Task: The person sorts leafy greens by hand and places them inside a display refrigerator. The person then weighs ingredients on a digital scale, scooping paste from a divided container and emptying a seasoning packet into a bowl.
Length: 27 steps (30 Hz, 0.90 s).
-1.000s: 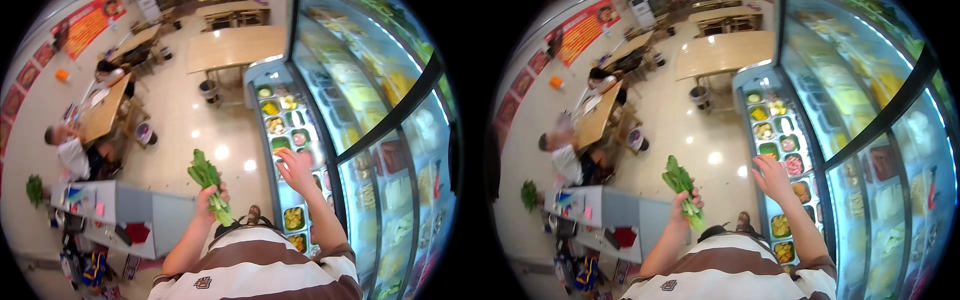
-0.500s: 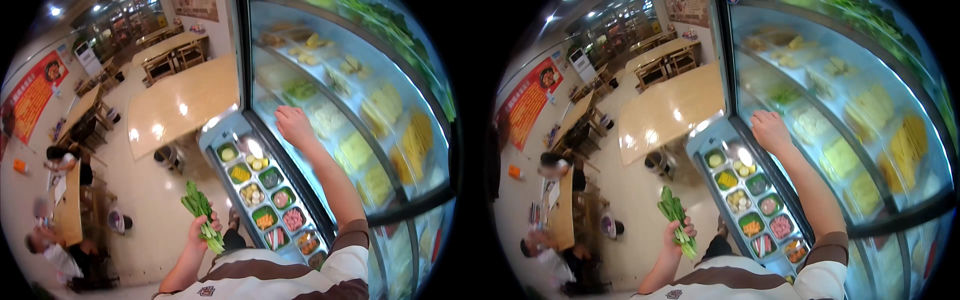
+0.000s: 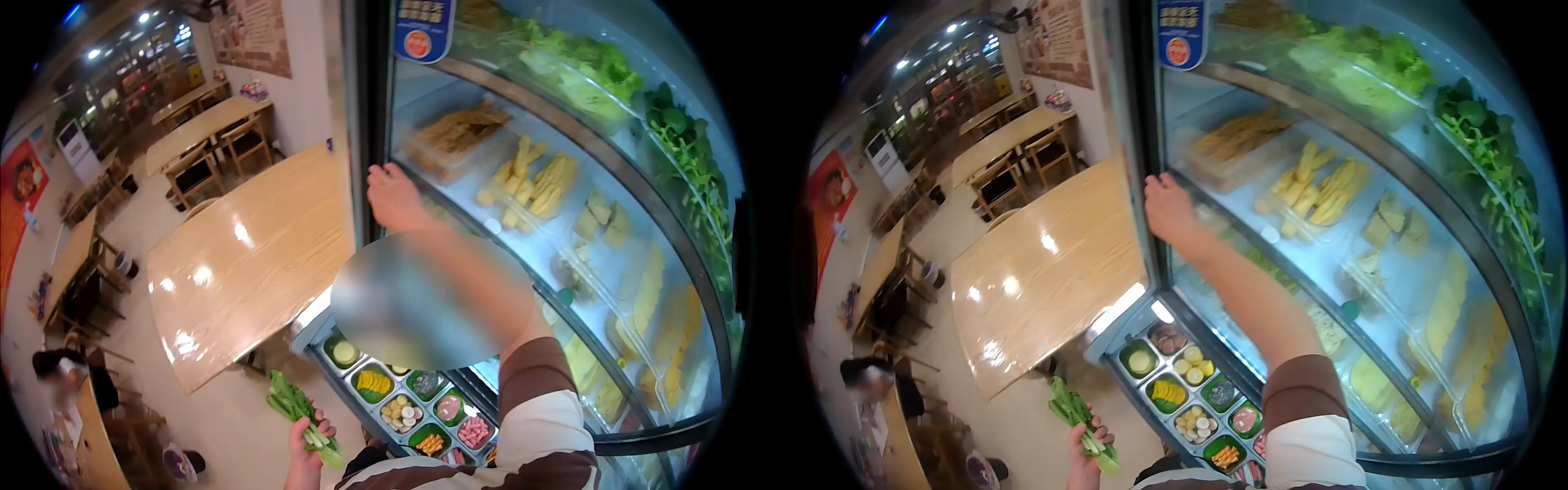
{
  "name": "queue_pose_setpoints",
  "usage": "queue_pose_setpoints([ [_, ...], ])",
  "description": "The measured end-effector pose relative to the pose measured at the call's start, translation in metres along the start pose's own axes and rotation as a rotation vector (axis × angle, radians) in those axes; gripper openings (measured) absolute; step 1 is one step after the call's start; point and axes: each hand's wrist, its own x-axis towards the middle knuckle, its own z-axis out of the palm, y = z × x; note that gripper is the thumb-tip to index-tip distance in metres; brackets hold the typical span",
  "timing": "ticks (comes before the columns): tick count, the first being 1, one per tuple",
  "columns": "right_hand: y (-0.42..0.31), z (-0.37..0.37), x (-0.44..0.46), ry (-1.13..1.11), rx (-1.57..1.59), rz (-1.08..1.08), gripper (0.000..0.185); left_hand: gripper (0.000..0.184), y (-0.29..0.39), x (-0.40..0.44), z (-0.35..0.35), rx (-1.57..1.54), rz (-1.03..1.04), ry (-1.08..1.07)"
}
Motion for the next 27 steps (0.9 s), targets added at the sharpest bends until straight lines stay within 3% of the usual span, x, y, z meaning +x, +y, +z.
queue_pose_setpoints([
  [1,0.0,0.012,0.002,0.112,0.003,0.004,0.019,0.048,0.002,0.005,0.002,0.005,0.0,-0.012],
  [10,-0.008,-0.021,-0.046,-0.055,-0.131,0.019,0.022,0.053,-0.003,0.047,0.064,0.219,-0.016,-0.167],
  [18,-0.001,-0.124,-0.217,-0.093,-0.022,0.105,0.013,0.056,-0.045,0.057,0.223,0.584,-0.148,-0.549],
  [22,0.0,-0.173,-0.314,-0.157,-0.029,0.17,0.01,0.058,-0.077,0.039,0.311,0.567,-0.248,-0.699],
  [27,0.001,-0.221,-0.419,-0.188,-0.011,0.259,0.009,0.042,-0.131,-0.009,0.428,0.741,-0.168,-0.946],
])
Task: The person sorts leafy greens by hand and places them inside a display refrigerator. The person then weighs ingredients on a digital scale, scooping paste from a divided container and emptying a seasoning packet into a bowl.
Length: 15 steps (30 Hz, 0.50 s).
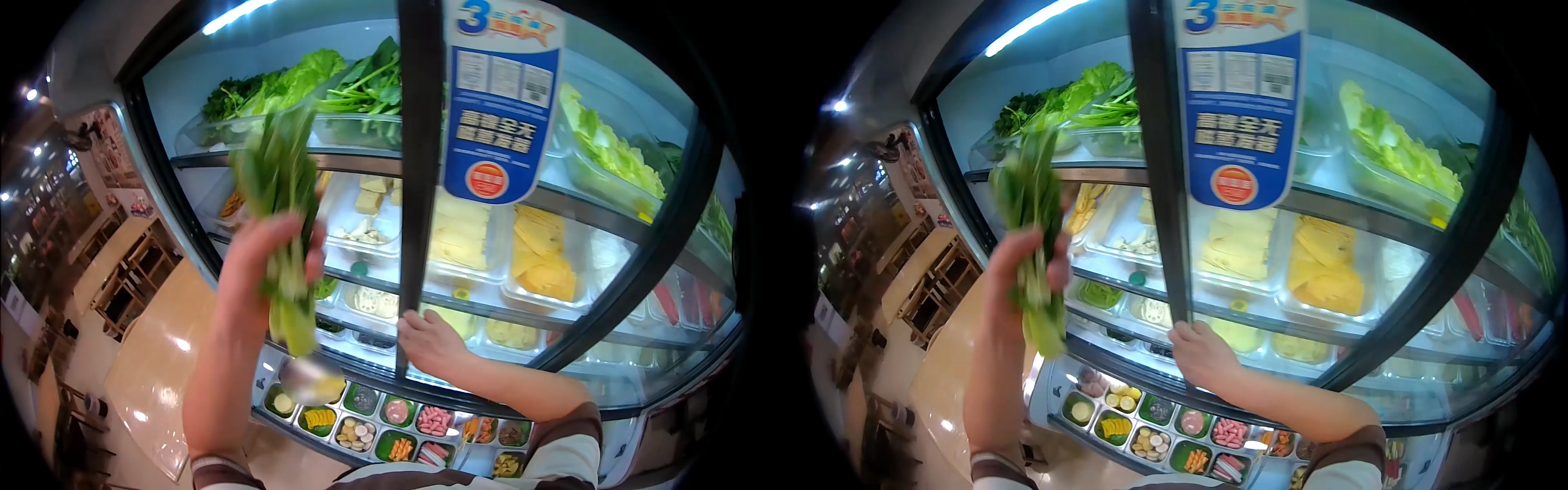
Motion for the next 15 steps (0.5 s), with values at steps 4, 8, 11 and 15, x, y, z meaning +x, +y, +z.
queue_pose_setpoints([
  [4,0.019,-0.033,-0.063,-0.037,0.01,0.05,0.007,0.03,0.027,0.071,0.074,0.123,-0.001,-0.179],
  [8,0.028,-0.048,-0.11,-0.017,0.033,0.128,0.006,0.033,0.029,0.142,0.131,0.237,0.078,-0.178],
  [11,0.033,-0.053,-0.123,0.149,0.15,0.166,0.014,0.028,0.02,0.203,0.163,0.437,0.136,-0.159],
  [15,0.022,-0.051,-0.138,0.31,0.292,0.61,0.024,0.056,0.008,0.234,0.2,1.129,0.134,-0.062],
])
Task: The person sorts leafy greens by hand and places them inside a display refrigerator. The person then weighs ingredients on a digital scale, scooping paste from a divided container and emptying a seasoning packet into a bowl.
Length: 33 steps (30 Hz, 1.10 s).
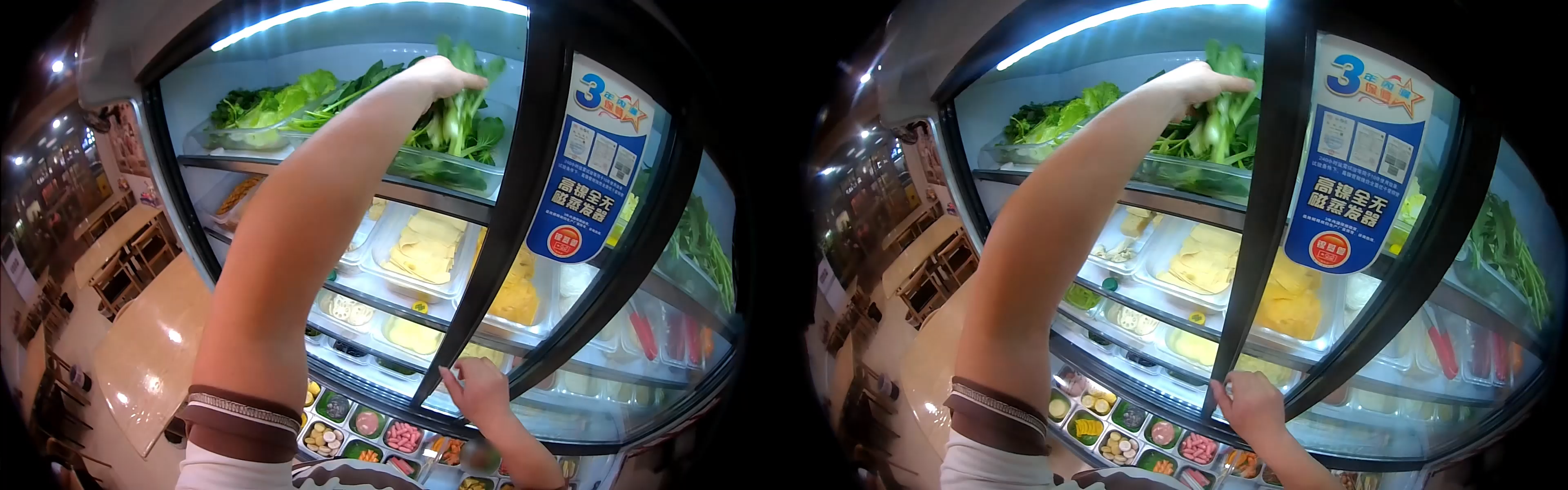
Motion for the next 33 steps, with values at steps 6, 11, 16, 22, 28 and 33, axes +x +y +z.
queue_pose_setpoints([
  [6,0.006,0.007,0.01,-0.226,-0.205,0.128,0.028,0.075,-0.029,-0.043,-0.017,0.253,0.634,0.69],
  [11,0.007,0.007,0.033,-0.26,-0.243,0.03,0.036,0.038,-0.173,-0.242,-0.043,-0.2,0.821,0.787],
  [16,-0.016,0.049,0.058,-0.298,-0.23,0.061,0.037,0.015,-0.433,-0.444,0.038,-0.27,-0.549,0.783],
  [22,-0.076,0.121,0.107,-0.261,-0.036,0.002,0.036,0.027,-0.548,-0.663,0.11,0.029,-1.141,0.321],
  [28,-0.157,0.205,0.175,-0.213,0.049,-0.089,0.04,0.025,-0.542,-0.841,0.125,-0.105,-1.653,0.292],
  [33,-0.223,0.273,0.245,-0.3,0.096,-0.126,0.039,0.024,-0.489,-0.903,0.114,-0.365,-1.864,0.53],
])
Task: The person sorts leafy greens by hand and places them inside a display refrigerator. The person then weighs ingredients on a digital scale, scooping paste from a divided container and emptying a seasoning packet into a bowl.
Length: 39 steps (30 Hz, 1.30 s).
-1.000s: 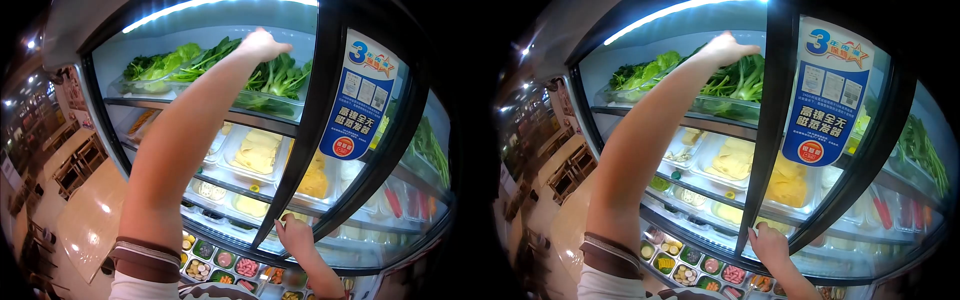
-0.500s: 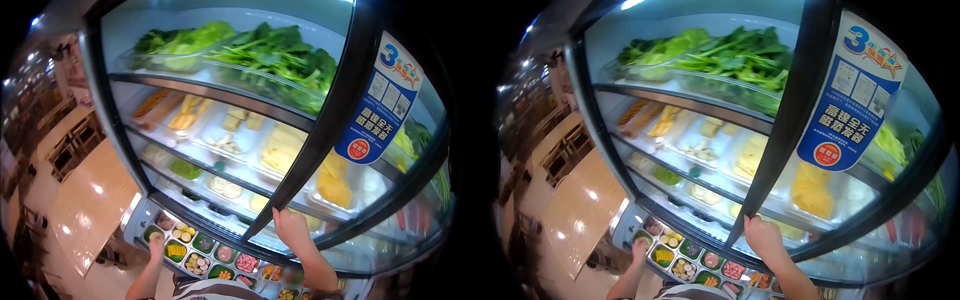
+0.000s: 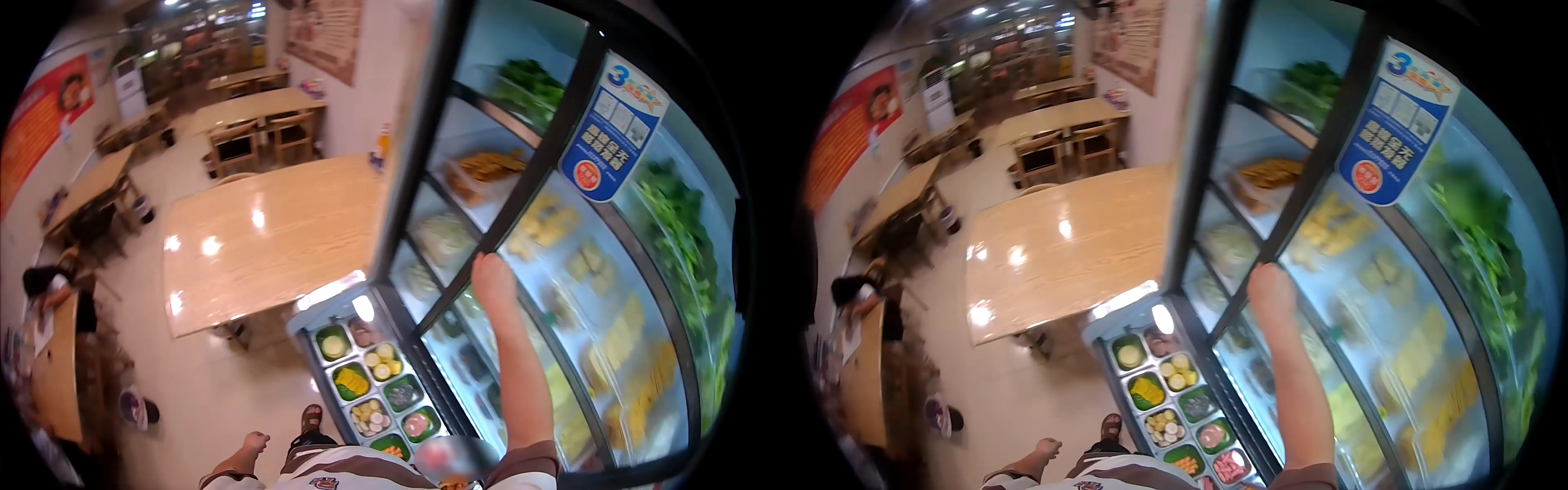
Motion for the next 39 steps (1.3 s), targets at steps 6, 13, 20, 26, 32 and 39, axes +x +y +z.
queue_pose_setpoints([
  [6,-0.053,0.072,0.096,0.023,-0.077,-0.155,0.029,0.024,-0.033,-0.014,-0.046,-0.284,-0.043,0.076],
  [13,-0.092,0.101,0.164,-0.011,-0.065,-0.193,0.033,0.024,-0.033,-0.026,-0.1,-0.502,-0.042,0.275],
  [20,-0.096,0.103,0.172,-0.052,-0.021,-0.111,0.039,0.035,-0.069,-0.069,-0.065,-0.332,0.02,0.479],
  [26,-0.066,0.135,0.193,-0.136,0.057,-0.231,0.049,0.04,-0.147,-0.187,0.035,-0.49,-0.155,0.594],
  [32,-0.033,0.31,0.036,-0.267,0.217,-0.546,0.053,0.032,-0.306,-0.311,0.233,-1.01,-0.763,0.861],
  [39,-0.091,0.289,-0.468,-1.545,0.164,-1.089,0.048,0.031,-0.364,-0.401,0.477,-1.081,-1.03,0.829],
])
